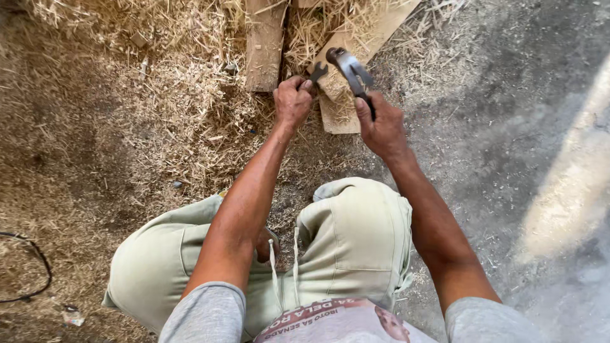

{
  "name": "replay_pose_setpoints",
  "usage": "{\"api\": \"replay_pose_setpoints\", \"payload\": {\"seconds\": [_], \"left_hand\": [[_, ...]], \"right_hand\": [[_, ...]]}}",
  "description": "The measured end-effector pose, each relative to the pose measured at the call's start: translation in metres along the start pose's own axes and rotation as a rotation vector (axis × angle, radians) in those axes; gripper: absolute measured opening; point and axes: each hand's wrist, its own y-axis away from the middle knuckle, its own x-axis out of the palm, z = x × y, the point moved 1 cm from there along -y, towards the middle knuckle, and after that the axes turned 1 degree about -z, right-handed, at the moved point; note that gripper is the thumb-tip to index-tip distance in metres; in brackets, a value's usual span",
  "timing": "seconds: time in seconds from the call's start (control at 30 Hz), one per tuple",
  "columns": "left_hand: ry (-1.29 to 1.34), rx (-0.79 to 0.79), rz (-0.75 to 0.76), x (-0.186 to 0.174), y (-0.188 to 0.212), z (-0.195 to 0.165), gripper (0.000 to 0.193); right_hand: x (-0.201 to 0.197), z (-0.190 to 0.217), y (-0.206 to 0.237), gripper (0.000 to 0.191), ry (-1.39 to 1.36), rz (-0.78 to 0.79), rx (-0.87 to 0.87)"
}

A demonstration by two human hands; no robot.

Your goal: The person adjusts and repairs an angle grinder resting on a wooden beam, using an adjustable wrench to loosen and tighten the grinder's components and handling small parts by hand. They briefly walk across the workshop, hammer a chisel-like tool on a wood block on the ground, then return to tightening the grinder with the wrench.

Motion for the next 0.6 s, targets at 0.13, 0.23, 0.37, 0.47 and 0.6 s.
{"api": "replay_pose_setpoints", "payload": {"seconds": [0.13, 0.23, 0.37, 0.47, 0.6], "left_hand": [[0.026, 0.066, -0.008, 0.001, -0.007, 0.008, 0.025], [-0.009, 0.086, -0.023, 0.003, -0.010, 0.012, 0.025], [-0.029, 0.124, -0.049, 0.011, -0.015, 0.023, 0.027], [-0.059, 0.306, -0.102, 0.019, -0.016, 0.030, 0.024], [-0.106, 0.170, -0.081, 0.033, -0.021, 0.043, 0.026]], "right_hand": [[0.029, -0.007, -0.008, 0.034, 0.030, 0.102, 0.104], [0.013, 0.011, -0.008, 0.034, -0.001, 0.039, 0.072], [-0.027, 0.037, -0.005, 0.038, -0.180, -0.054, -0.049], [-0.036, 0.039, -0.001, 0.041, -0.225, -0.151, -0.188], [-0.010, 0.023, 0.001, 0.036, -0.156, -0.095, -0.134]]}}
